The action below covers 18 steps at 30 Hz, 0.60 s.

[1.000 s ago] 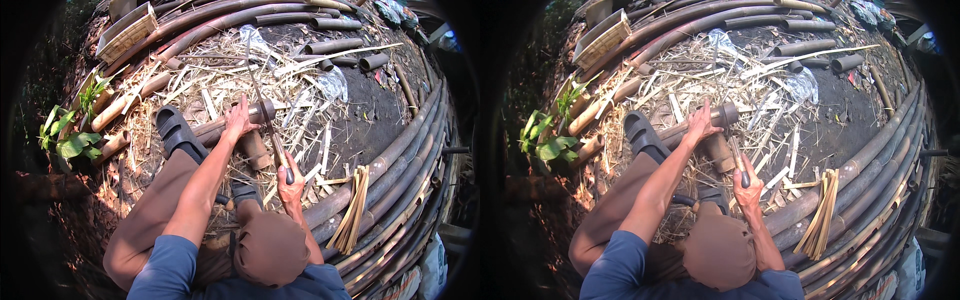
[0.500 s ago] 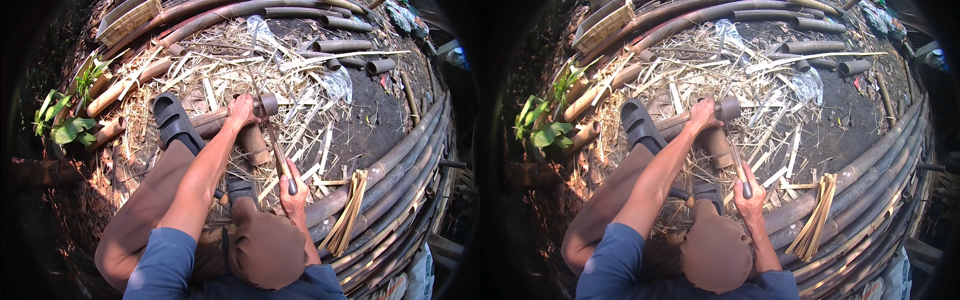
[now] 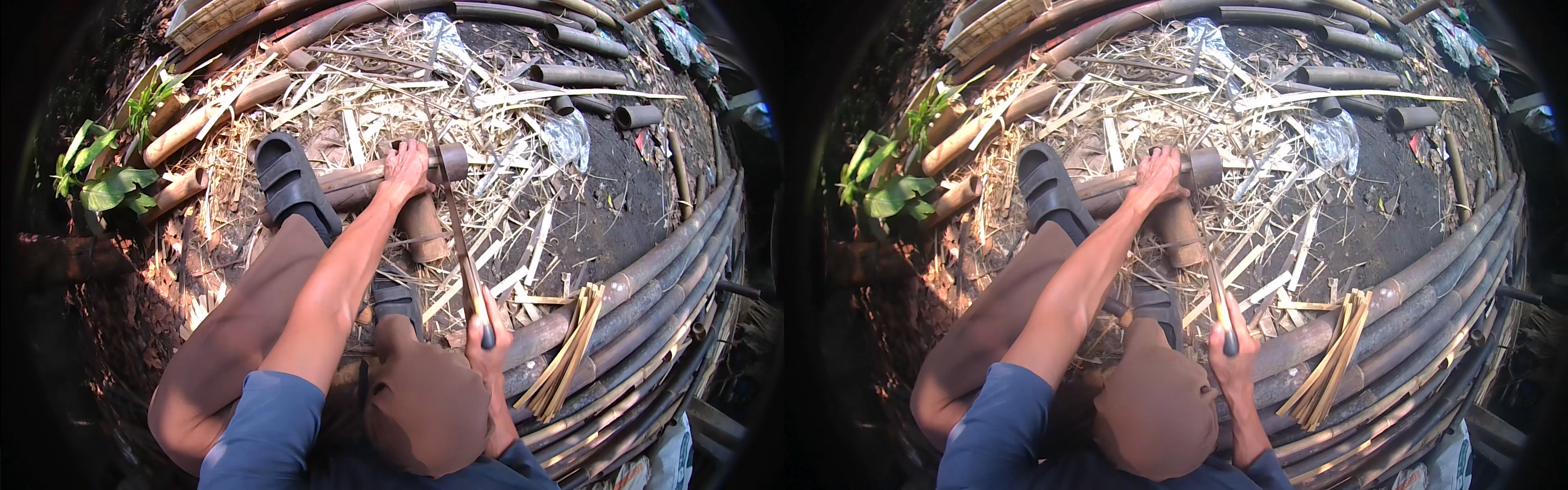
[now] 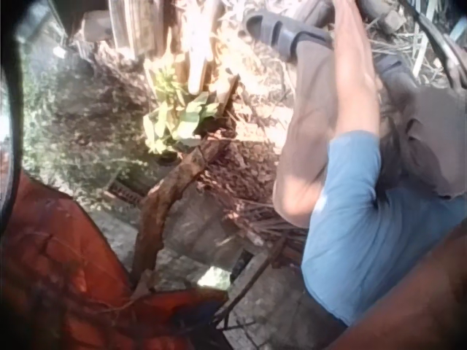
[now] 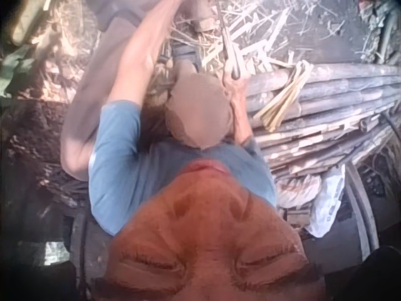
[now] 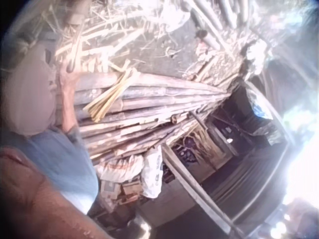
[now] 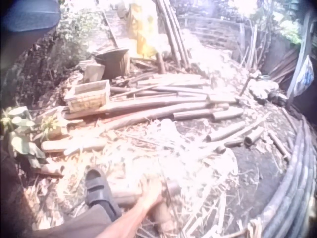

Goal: The person sits on the ground and uses a machete to split a long piece of bamboo into thin strips. They repeatedly strike the bamboo against a wooden block to separate the layers and then cut the resulting strips into shorter lengths.

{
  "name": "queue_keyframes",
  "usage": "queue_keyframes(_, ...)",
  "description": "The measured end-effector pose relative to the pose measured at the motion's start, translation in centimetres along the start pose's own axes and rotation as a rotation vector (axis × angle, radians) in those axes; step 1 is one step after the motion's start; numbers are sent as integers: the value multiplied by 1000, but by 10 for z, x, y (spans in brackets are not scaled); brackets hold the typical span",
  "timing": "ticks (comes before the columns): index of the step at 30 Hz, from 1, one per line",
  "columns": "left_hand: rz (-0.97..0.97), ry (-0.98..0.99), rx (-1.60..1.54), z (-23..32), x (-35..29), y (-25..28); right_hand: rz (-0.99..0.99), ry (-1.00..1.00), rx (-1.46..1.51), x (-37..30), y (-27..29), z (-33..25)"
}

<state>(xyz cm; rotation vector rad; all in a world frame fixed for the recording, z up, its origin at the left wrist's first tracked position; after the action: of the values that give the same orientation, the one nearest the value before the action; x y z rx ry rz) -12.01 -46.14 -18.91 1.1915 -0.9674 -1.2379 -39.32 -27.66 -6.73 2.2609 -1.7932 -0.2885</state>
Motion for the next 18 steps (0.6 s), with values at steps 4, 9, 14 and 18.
queue_keyframes(4,-4,16,25,0,-5,-1,43,66,15,-2,1,15)
queue_keyframes(9,60,-29,-32,13,2,-6,124,125,61,140,-67,12)
queue_keyframes(14,33,-9,20,-7,-1,4,24,36,24,-11,-6,6)
queue_keyframes(18,24,-15,52,-7,-8,1,67,40,16,-32,-1,19)
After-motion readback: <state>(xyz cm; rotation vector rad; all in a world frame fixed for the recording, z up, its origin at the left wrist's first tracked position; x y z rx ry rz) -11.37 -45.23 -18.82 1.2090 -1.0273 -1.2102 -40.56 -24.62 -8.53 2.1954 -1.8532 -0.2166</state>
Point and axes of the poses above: each hand's wrist, its own x-axis towards the middle knuckle, its own y-axis out of the back of the hand, z = x × y, the point moved 2 cm from there along x, towards the middle knuckle, and after that the axes turned 9 degrees about x, right-handed, at the moved point
